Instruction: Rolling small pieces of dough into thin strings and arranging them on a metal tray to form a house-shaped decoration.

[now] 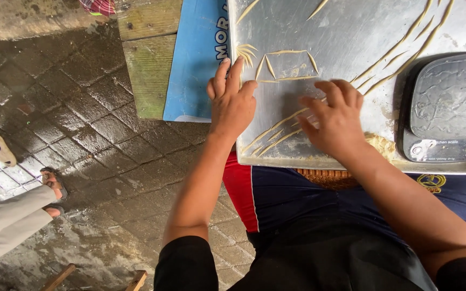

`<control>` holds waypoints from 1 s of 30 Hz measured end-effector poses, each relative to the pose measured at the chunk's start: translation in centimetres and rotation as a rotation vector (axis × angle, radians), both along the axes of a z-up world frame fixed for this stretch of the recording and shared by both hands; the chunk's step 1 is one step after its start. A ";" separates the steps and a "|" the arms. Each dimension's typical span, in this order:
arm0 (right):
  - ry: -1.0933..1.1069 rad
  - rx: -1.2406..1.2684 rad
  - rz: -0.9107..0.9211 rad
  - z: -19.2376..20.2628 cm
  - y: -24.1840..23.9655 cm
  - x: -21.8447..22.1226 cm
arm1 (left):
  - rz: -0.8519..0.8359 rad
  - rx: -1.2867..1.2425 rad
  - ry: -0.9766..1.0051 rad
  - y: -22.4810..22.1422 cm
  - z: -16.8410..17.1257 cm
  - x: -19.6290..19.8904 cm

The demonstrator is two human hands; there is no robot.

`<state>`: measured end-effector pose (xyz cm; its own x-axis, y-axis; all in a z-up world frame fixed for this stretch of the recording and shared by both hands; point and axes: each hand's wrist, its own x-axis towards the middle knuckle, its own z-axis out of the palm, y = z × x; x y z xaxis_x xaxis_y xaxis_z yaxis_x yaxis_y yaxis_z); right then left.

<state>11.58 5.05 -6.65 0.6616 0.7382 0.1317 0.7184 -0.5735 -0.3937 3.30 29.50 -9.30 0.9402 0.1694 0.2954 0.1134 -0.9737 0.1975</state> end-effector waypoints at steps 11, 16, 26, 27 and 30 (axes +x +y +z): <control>0.034 -0.099 0.024 0.1 4.9 -0.1 | -0.026 -0.001 -0.026 -0.4 -0.9 0.4; -0.026 -0.126 0.040 -2.2 4.9 0.1 | -0.021 -0.009 0.014 -0.3 -0.5 0.2; -0.101 -0.100 0.039 -2.4 4.8 0.1 | 0.018 -0.024 0.034 -0.3 -0.3 0.3; -0.099 -0.101 0.039 -2.4 4.8 0.1 | 0.018 -0.025 0.036 -0.3 -0.3 0.3; -0.108 -0.075 0.041 -2.3 4.8 0.1 | 0.062 0.001 0.024 -0.3 -0.3 0.2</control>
<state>11.69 9.86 -8.93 0.6153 0.7751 0.1439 0.7780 -0.5674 -0.2699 3.51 29.18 -9.58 0.9348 0.2274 0.2728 0.1783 -0.9648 0.1932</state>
